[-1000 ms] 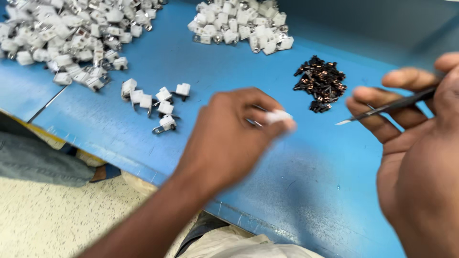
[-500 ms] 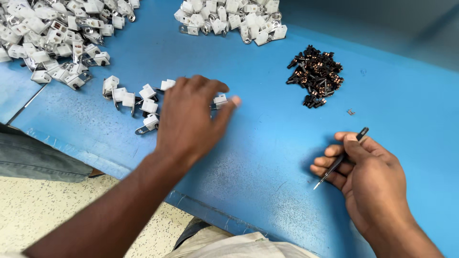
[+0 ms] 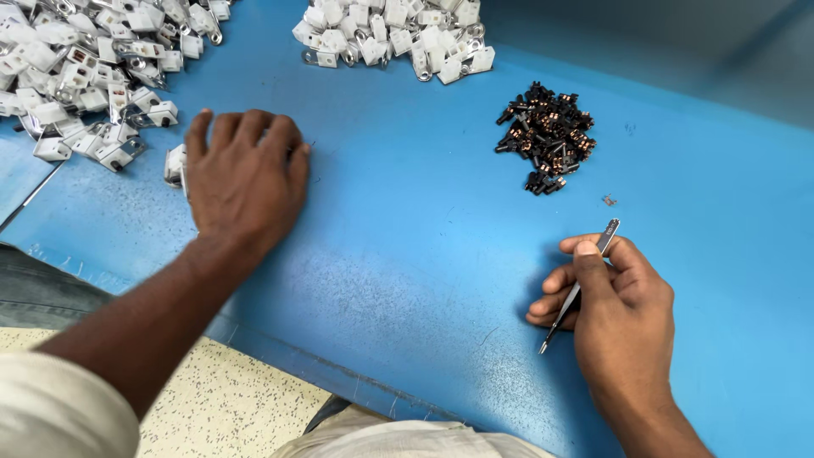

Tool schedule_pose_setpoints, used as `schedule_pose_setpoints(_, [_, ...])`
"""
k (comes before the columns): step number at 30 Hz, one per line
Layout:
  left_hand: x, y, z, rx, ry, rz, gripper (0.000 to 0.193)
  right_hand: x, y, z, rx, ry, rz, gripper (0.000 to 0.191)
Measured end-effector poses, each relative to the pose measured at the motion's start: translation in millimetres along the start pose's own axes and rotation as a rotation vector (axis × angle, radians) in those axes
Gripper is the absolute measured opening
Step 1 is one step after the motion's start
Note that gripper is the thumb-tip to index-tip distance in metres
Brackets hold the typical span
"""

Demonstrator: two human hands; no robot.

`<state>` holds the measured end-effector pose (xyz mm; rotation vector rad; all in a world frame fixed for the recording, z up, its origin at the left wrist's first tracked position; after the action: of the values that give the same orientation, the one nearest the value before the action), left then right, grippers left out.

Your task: The person assembles small white plastic switch components at a blue workbench. They pick black coil contacts from a pile, insert each into a white housing by hand and with tweezers, and set the finished units aside with the growing pile of completed parts.

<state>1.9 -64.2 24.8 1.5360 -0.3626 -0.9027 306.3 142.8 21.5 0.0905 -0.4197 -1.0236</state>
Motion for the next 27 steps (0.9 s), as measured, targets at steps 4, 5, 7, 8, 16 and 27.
schedule_pose_setpoints(4, [-11.9, -7.1, 34.9, -0.114, -0.011, -0.028, 0.037, 0.0, 0.6, -0.3, -0.048, 0.011, -0.005, 0.028])
schedule_pose_setpoints(5, [-14.0, -8.3, 44.3, -0.128, -0.006, -0.041, 0.037, 0.1, 0.9, -0.1, -0.055, 0.012, -0.006, 0.028])
schedule_pose_setpoints(7, [-19.6, -11.3, 63.1, -0.159, 0.003, -0.066, 0.036, -0.2, 1.5, 0.1, -0.064, 0.010, -0.011, 0.028])
schedule_pose_setpoints(8, [-22.9, -13.3, 71.4, -0.176, 0.003, -0.067, 0.036, -0.4, 1.6, 0.2, -0.064, 0.009, -0.012, 0.028])
schedule_pose_setpoints(16, [-35.2, -23.0, 89.9, -0.245, 0.131, -0.058, 0.028, 0.5, 0.4, 1.7, -0.072, 0.020, -0.041, 0.026])
schedule_pose_setpoints(27, [-184.3, -42.9, 46.1, 0.769, 0.064, -0.090, 0.076, 5.8, -4.5, 2.8, -0.020, 0.148, -0.149, 0.027])
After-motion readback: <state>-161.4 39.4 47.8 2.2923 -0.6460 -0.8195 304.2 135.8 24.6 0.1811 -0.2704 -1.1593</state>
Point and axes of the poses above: each hand's wrist, its own x-axis away from the middle knuckle, its own y-axis out of the back of the hand, z = x × y, the point moved 7 cm from there along -x, towards the middle knuckle, and after that the axes turned 3 degrees about -y, right-handed, at the moved point
